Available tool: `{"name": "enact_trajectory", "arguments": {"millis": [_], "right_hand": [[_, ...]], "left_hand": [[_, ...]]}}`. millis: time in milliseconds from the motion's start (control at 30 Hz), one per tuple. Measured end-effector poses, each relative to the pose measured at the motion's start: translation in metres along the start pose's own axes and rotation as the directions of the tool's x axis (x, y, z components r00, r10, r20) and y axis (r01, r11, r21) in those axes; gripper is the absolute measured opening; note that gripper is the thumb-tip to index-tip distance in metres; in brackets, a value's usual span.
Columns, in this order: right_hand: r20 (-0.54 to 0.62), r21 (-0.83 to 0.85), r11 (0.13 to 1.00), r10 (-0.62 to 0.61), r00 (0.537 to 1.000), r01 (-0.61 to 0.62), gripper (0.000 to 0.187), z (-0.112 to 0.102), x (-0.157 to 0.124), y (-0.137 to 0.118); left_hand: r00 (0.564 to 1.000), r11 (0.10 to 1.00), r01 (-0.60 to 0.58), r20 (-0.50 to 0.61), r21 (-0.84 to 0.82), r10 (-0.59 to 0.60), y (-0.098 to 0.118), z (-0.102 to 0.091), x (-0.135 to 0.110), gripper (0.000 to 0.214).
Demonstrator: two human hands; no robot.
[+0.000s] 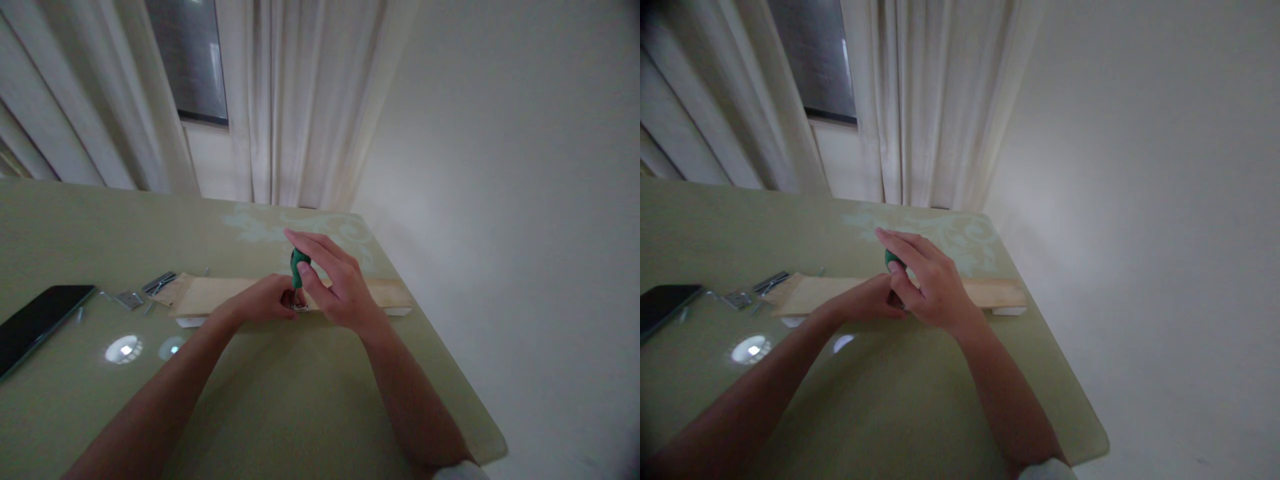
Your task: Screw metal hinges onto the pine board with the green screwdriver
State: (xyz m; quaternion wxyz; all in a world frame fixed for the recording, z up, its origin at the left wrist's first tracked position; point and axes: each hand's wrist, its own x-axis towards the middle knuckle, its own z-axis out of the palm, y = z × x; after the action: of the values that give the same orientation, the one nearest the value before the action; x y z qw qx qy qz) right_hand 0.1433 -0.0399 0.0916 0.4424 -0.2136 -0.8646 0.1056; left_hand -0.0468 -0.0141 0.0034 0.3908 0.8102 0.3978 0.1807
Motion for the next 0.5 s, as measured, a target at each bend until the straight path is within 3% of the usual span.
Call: {"name": "enact_trajectory", "arguments": {"millis": [200,367,500], "right_hand": [[-0.146,-0.083,0.996,0.032,0.989,-0.045,0.035,0.0047,-0.001,0.0024],[-0.063,-0.022,1.0,0.015,0.998,-0.017,0.045,-0.0001,-0.001,0.0001],[-0.113,-0.127,0.991,0.025,0.993,-0.04,0.034,-0.0032,-0.0006,0.0001]], "left_hand": [[1.0,1.0,-0.019,0.002,-0.004,0.019,0.0009,-0.0011,0.0003,0.009],[0.999,0.999,-0.045,0.012,-0.026,0.045,-0.0035,-0.0016,0.0015,0.014],[0.999,0.999,-0.046,0.014,-0.013,0.046,-0.0057,-0.0013,0.0025,0.016]]}}
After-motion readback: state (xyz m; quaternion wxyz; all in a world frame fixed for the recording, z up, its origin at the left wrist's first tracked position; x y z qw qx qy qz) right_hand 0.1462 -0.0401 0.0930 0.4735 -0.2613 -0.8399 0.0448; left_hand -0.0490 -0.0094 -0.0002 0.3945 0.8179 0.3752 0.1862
